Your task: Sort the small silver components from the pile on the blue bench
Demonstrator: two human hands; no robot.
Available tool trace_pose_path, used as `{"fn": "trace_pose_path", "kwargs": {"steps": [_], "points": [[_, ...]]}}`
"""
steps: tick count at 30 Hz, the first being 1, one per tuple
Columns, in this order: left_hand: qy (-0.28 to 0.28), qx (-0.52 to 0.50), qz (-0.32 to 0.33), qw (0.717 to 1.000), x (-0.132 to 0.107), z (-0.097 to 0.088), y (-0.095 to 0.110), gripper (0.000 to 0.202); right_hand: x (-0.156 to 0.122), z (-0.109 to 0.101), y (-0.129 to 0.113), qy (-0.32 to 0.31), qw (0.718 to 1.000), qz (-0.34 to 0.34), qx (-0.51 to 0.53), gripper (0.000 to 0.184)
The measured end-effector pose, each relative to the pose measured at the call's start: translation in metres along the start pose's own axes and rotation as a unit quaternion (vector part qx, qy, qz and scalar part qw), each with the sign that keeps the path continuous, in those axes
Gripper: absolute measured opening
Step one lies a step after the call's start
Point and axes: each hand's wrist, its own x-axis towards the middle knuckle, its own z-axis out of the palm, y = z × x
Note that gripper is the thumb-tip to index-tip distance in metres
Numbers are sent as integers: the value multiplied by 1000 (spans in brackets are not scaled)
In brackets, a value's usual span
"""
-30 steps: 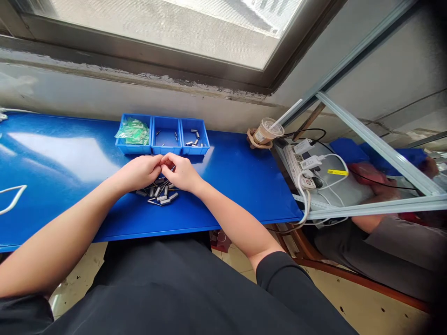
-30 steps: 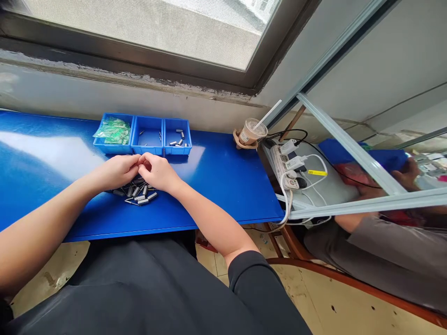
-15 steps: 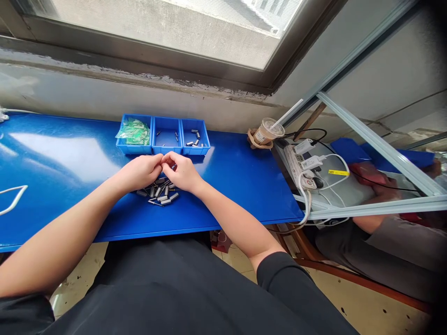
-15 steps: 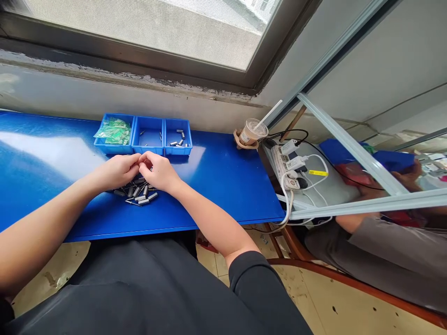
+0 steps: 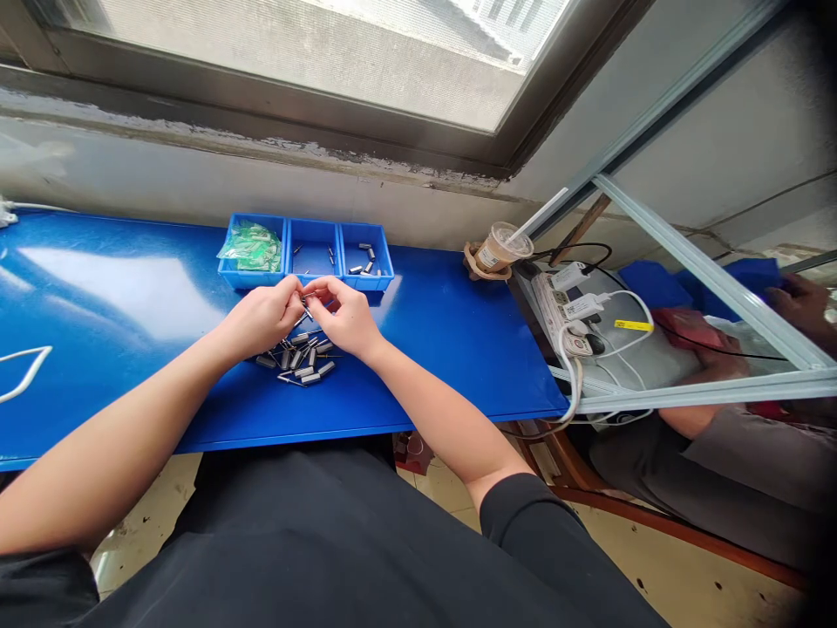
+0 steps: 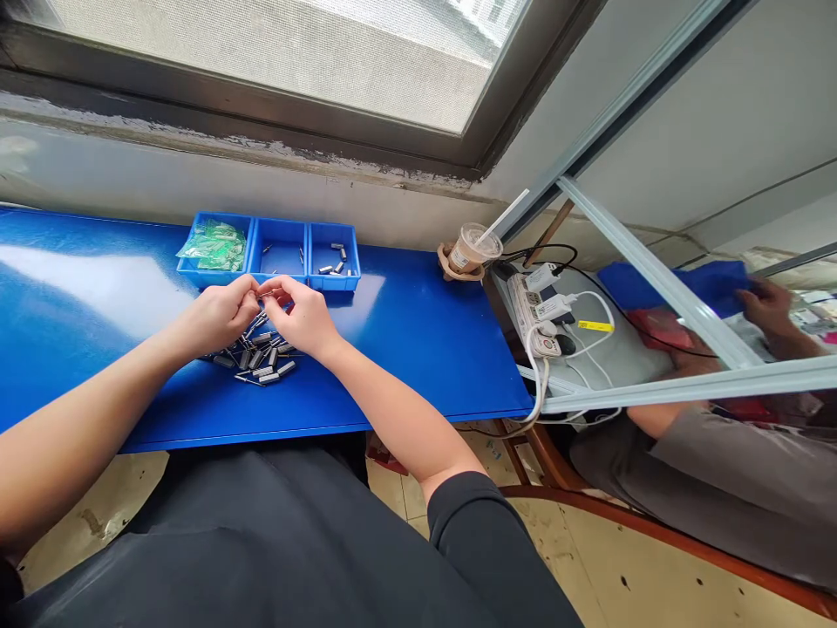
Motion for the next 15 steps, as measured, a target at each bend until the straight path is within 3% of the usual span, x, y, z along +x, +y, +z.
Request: {"fn": "trace_pose_path", "kwargs": {"steps": [8,15], "points": [[42,-29,8,999,1,-1,-2,34,2,1,5,19,1000,18,11,22],[54,-84,36,994,-1,1,-1,31,3,-2,5,37,997,58,32,44]]}}
